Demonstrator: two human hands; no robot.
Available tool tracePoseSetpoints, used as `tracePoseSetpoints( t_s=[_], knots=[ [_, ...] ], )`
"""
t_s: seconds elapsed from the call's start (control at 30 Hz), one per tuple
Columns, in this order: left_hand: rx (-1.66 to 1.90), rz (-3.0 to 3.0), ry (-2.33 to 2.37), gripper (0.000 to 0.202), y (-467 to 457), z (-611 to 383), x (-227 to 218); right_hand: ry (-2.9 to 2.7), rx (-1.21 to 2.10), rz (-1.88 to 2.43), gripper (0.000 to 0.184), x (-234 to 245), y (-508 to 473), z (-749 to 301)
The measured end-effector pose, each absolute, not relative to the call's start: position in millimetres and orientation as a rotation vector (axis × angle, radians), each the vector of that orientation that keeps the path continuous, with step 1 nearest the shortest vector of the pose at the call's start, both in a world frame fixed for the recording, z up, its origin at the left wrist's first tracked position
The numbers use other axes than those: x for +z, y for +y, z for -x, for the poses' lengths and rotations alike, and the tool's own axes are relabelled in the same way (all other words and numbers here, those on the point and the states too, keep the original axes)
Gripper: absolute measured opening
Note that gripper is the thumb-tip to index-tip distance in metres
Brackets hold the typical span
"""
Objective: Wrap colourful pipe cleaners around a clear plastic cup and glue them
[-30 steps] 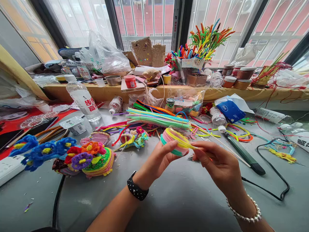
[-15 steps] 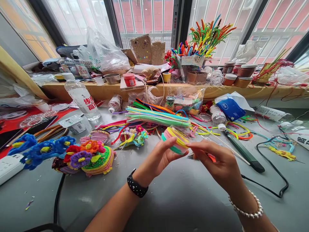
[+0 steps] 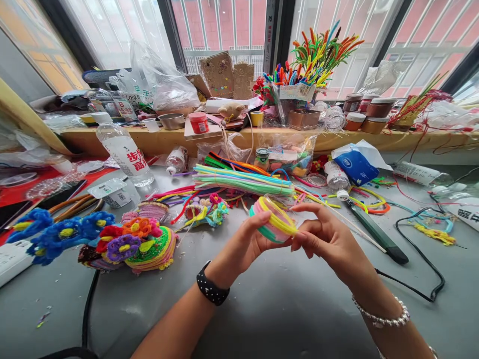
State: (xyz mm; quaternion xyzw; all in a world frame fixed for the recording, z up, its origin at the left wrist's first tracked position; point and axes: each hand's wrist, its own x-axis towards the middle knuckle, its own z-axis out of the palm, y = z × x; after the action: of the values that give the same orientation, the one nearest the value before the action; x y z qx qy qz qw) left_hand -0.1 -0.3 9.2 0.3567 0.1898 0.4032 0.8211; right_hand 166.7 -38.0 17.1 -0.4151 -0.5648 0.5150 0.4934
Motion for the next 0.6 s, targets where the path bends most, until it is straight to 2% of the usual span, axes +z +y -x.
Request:
tracePoseSetpoints(
  t_s=[0.2, 0.37, 0.6],
  knots=[
    [0.745, -0.706, 0.394, 0.037, 1.2, 0.6, 9.7, -1.383, 1.350, 1.015, 0.028, 22.1, -38.5, -172.3],
    [0.644, -0.645, 0.381, 0.037, 3.5, 3.3, 5.1, -1.481, 1.276, 1.131, 0.023, 20.8, -35.3, -177.6],
    [0.438, -0.704, 0.289, 0.045, 3.2, 7.7, -1.2, -1.768, 1.177, 0.992, 0.020, 25.0, -37.2, -185.8]
  ],
)
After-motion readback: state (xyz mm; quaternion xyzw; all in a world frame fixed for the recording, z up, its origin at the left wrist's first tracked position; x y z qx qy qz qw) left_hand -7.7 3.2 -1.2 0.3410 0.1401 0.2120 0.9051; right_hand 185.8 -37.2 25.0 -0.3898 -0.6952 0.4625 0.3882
